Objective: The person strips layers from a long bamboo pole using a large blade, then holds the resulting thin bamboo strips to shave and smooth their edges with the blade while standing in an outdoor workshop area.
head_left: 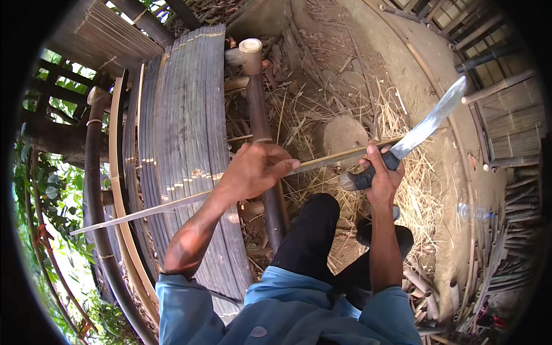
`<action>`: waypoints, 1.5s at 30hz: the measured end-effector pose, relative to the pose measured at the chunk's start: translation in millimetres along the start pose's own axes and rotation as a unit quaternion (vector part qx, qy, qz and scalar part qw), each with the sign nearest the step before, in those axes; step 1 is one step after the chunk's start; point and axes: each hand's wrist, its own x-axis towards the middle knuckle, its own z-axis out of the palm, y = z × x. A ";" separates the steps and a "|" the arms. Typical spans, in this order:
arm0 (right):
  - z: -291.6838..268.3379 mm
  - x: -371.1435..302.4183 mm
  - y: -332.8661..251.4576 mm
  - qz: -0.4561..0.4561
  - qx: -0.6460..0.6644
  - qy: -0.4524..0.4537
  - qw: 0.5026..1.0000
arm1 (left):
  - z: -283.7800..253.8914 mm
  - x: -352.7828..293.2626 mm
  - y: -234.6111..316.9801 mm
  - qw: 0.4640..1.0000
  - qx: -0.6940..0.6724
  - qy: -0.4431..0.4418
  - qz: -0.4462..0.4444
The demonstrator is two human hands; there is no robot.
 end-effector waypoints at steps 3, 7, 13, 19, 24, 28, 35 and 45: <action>-2.7 -3.6 -0.5 0.009 0.000 0.009 1.000 | -15.4 4.1 -3.3 0.991 -0.090 -0.056 -0.086; -8.1 -3.5 11.9 0.023 0.006 0.007 1.000 | -21.7 2.4 -27.9 0.941 -0.316 -0.023 -0.119; -41.5 26.6 27.0 0.027 -0.031 0.063 0.997 | -99.5 -36.4 -61.0 0.954 -0.036 0.260 -0.143; -68.9 78.9 33.5 0.042 -0.055 0.060 0.996 | -92.3 -137.5 -66.8 0.966 0.199 -0.038 -0.162; -47.4 106.8 40.1 0.034 -0.091 0.004 0.995 | -34.7 -190.5 19.5 0.978 0.139 -0.021 -0.156; -2.1 67.0 50.4 0.074 -0.165 -0.112 0.977 | 29.0 -272.4 49.0 0.941 -0.082 -0.047 -0.326; 72.8 -77.8 114.0 0.103 -0.127 -0.310 0.937 | 158.6 -374.1 26.2 0.843 -0.216 0.239 -0.431; 108.6 -170.3 167.2 0.292 -0.079 -0.306 0.903 | 203.9 -402.8 47.9 0.741 -0.302 0.303 -0.518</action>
